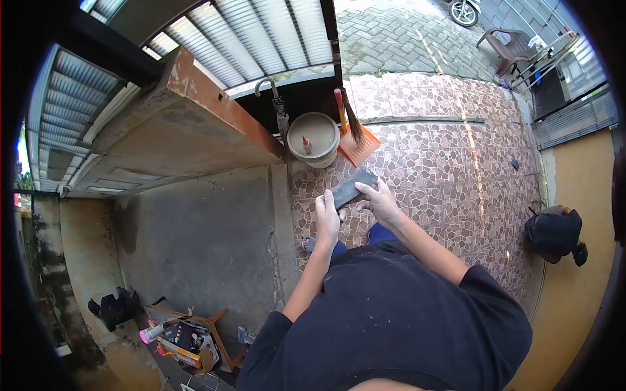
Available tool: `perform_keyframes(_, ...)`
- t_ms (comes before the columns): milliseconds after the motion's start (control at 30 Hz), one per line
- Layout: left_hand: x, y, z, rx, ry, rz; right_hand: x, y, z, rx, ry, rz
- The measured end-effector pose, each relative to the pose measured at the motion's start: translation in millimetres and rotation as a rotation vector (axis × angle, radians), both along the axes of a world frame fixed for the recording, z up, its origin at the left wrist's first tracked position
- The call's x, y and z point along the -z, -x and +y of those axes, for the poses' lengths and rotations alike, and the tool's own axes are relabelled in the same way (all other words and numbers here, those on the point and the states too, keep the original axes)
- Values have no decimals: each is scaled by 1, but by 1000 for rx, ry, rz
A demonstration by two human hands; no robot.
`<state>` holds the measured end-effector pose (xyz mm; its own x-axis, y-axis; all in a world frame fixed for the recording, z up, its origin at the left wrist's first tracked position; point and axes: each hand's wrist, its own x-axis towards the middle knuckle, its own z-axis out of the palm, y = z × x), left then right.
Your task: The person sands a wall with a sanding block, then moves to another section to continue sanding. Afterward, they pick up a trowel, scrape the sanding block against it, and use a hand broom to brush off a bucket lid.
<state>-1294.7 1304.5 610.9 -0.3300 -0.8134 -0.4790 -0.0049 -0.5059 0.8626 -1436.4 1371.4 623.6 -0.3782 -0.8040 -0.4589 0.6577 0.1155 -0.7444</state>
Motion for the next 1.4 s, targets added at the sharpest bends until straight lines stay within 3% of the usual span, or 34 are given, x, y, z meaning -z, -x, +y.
perform_keyframes(200, 14, 96, 21, 252, 22, -23, 20, 88, 24, 93, -24, 31)
perform_keyframes(467, 22, 138, 22, 594, -35, -127, 37, 157, 6, 102, 2, 178)
perform_keyframes(633, 3, 172, -9, 724, 151, -145, 31, 189, -20, 56, 15, 149)
perform_keyframes(700, 1, 191, -26, 875, 206, -168, 23, 204, -30, 95, -26, 157)
perform_keyframes(767, -2, 218, -42, 887, 191, -111, 22, 225, -39, 118, -65, 197)
perform_keyframes(833, 9, 242, -65, 1046, 273, -81, 21, 249, -55, 107, -99, 310)
perform_keyframes(900, 9, 263, -86, 997, 255, -28, 18, 267, -73, 150, -104, 359)
perform_keyframes(967, -14, 281, -112, 1177, 386, -184, 17, 286, -86, 49, -119, 399)
perform_keyframes(1100, -16, 291, -150, 1048, 408, -77, 16, 300, -122, -97, -126, 422)
perform_keyframes(1133, -8, 294, -164, 1069, 392, -200, 18, 302, -131, -140, -117, 415)
perform_keyframes(1167, -1, 293, -171, 915, 520, -34, 18, 302, -138, -155, -131, 407)
perform_keyframes(1233, -8, 292, -194, 820, 384, -307, -2, 294, -155, -215, -104, 371)
perform_keyframes(1267, -3, 291, -202, 813, 373, -312, 15, 295, -160, -224, -138, 415)
perform_keyframes(1333, 2, 292, -219, 520, 436, -357, 33, 304, -174, -305, -132, 426)
perform_keyframes(1367, 5, 292, -224, 517, 427, -364, 42, 310, -178, -377, -127, 438)
perform_keyframes(1400, -5, 296, -229, 362, 451, -383, 26, 312, -186, -406, -137, 468)
